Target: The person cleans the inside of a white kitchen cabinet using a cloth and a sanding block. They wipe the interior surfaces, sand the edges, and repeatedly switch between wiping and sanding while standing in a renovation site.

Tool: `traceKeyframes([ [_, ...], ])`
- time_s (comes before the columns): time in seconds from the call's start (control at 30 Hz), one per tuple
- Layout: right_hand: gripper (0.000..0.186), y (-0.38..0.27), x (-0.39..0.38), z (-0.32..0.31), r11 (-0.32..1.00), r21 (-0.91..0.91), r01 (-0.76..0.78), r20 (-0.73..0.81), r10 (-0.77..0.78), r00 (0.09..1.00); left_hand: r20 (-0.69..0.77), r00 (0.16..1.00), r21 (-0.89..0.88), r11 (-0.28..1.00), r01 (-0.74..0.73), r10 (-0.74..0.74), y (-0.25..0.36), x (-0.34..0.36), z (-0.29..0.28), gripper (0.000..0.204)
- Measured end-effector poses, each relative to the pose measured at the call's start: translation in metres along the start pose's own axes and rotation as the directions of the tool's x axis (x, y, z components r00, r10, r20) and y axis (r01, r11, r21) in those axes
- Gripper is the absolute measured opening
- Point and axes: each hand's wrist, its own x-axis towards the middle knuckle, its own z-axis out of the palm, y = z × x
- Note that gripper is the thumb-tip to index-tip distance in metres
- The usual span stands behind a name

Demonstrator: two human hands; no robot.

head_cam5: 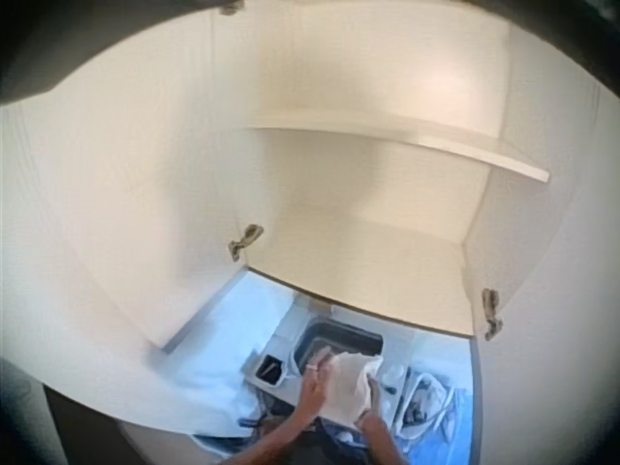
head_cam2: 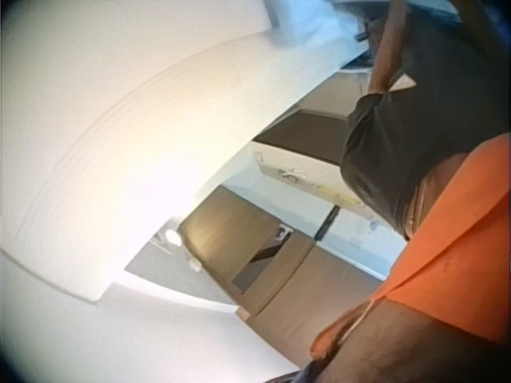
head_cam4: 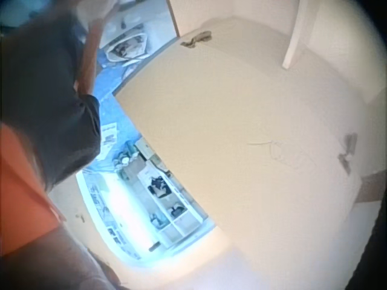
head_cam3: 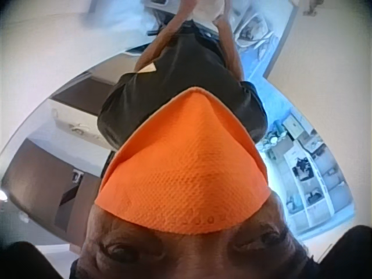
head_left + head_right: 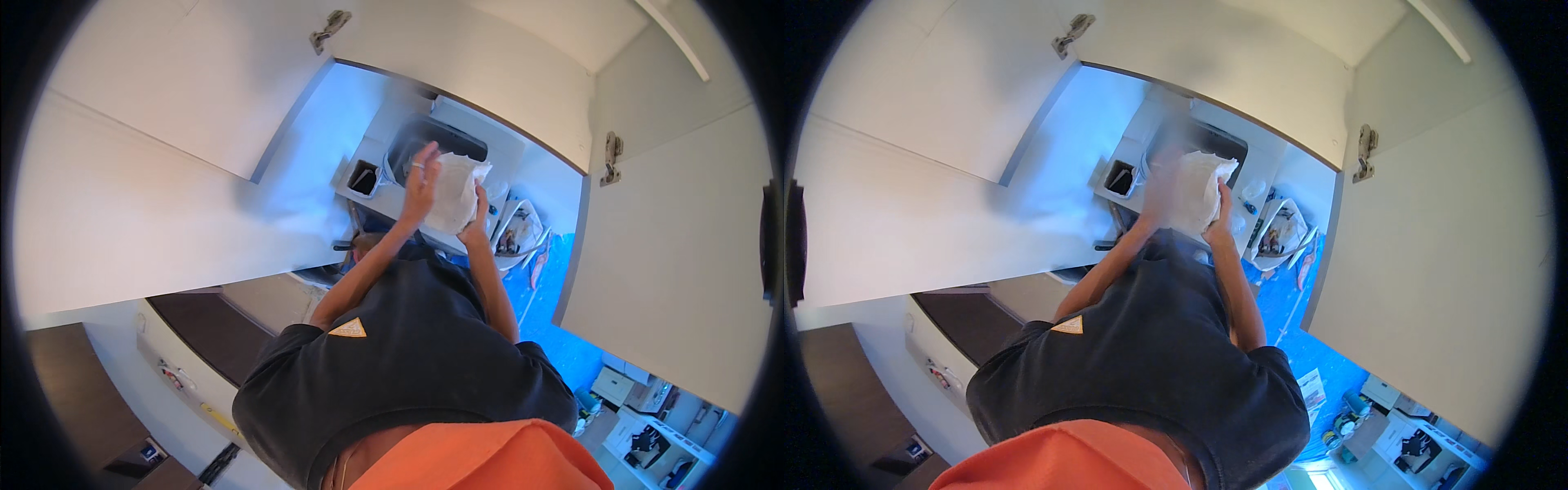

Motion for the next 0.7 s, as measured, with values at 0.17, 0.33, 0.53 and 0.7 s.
traceKeyframes([
  [0.17,0.051,-0.005,0.010,0.001,0.998,-0.018,-0.062,0.321,0.064,0.945,-0.156,0.944,-0.235,0.939,0.249,-0.290,-0.028,0.030,-0.069,0.046],
  [0.33,0.050,0.007,0.025,0.006,0.534,-0.808,0.247,0.050,-0.356,0.933,0.351,0.882,-0.606,0.642,0.469,-0.314,-0.074,0.000,-0.069,0.055],
  [0.53,0.062,0.044,0.044,0.021,-0.249,-0.928,0.278,0.337,-0.237,0.911,0.235,0.898,-0.792,0.462,0.398,-0.372,-0.079,-0.014,-0.036,0.059],
  [0.7,0.064,0.070,0.063,0.035,0.061,-0.933,0.354,0.321,-0.301,0.898,0.161,0.800,-0.711,0.495,0.500,-0.578,-0.075,-0.016,-0.028,0.061],
])
